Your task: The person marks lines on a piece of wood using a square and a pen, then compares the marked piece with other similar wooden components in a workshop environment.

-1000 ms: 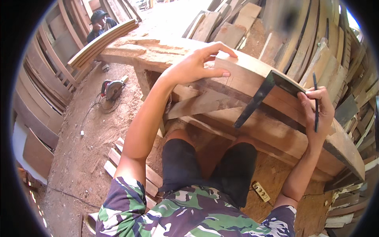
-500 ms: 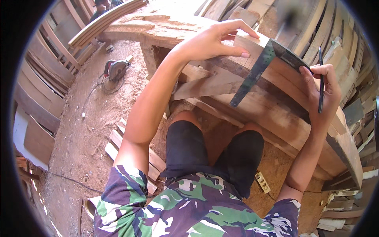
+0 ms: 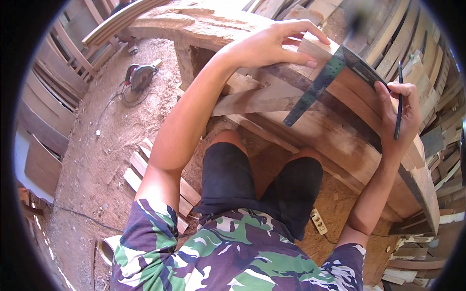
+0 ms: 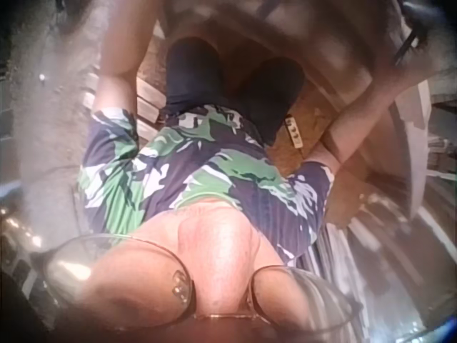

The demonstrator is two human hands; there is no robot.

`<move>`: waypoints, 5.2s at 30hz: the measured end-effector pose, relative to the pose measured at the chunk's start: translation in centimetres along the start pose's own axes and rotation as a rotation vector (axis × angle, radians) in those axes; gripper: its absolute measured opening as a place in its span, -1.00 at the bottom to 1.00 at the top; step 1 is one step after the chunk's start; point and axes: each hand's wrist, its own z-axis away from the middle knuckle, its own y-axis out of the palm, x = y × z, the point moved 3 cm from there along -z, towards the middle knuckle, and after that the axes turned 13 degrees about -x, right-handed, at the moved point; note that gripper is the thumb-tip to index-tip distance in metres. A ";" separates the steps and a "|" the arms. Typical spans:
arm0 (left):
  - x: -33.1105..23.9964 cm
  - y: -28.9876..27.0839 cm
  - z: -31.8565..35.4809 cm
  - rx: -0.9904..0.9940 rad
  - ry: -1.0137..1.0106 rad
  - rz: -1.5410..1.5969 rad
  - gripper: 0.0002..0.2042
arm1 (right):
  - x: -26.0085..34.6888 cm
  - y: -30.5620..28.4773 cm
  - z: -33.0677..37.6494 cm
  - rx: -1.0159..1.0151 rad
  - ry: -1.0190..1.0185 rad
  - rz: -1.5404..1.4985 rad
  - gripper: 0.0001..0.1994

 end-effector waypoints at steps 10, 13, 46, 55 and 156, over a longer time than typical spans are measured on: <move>0.1 0.0 -0.1 0.016 -0.018 0.071 -0.54 | -0.1 0.0 0.0 0.002 -0.005 -0.001 -0.77; 0.2 0.0 -0.1 0.011 -0.014 0.064 -0.54 | -0.2 0.0 0.0 0.002 -0.021 -0.002 -0.77; -4.6 5.0 -8.4 0.281 0.291 -0.136 -0.72 | 0.4 -0.1 0.2 0.006 -0.039 0.069 -0.76; -8.3 2.5 -8.3 0.258 0.211 -0.240 -0.77 | 6.3 2.1 8.6 -0.157 -0.131 -0.148 -0.80; -6.1 2.8 -7.5 0.261 0.182 -0.118 -0.78 | 10.9 9.3 11.0 0.007 0.056 -0.146 -0.83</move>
